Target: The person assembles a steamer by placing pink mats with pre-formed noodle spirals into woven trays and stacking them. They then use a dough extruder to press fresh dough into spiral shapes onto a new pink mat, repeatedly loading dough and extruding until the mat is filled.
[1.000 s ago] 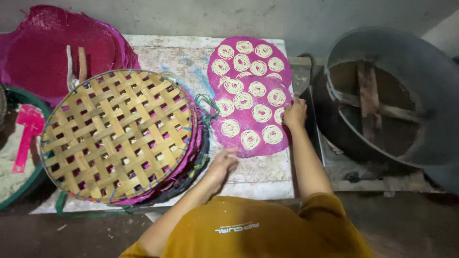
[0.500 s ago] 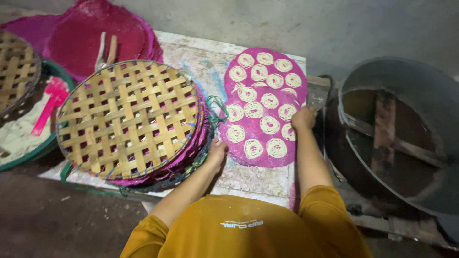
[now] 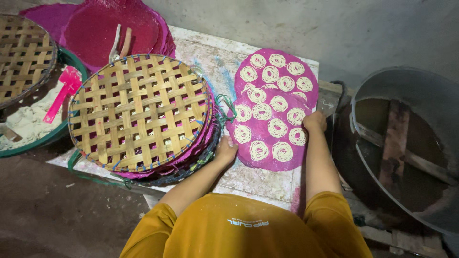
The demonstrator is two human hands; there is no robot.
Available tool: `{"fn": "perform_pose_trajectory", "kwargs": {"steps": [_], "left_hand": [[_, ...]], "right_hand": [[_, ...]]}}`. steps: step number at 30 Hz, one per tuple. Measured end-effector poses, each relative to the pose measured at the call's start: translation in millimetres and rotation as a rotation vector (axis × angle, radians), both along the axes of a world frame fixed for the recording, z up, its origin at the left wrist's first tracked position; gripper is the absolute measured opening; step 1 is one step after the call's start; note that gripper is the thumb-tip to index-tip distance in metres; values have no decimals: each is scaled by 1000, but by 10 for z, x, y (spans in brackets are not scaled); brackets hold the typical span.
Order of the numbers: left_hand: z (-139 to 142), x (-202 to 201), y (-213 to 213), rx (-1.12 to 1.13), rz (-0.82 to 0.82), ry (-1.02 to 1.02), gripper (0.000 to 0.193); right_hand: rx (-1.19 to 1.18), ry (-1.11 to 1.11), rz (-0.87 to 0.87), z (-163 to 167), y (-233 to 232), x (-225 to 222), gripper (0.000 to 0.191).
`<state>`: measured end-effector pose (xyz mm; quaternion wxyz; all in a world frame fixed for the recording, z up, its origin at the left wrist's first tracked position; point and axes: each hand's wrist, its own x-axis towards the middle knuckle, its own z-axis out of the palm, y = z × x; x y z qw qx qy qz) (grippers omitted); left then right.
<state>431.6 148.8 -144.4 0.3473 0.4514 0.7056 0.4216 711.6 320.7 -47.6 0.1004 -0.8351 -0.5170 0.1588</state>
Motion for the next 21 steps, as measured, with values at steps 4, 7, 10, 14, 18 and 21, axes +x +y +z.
{"fn": "perform_pose_trajectory", "kwargs": {"steps": [4,7,10,14,18,21], "left_hand": [[15,9,12,23,81,70,39],[43,18,18,42,105,-57,34],[101,56,39,141,82,-190,30],[242,135,164,221,40,-283,30],[567,126,424,286,-31,-385,29],[955,-20,609,237,-128,-544,30]], "right_hand": [[-35,33,10,55,-2,24,39],[39,-5,23,100,-10,26,32],[108,-13,49,147,-51,1,28],[392,1,163,230,-149,-106,15],[602,-51,329,543,-311,-260,9],[663,-81,465,991,-480,-295,10]]}}
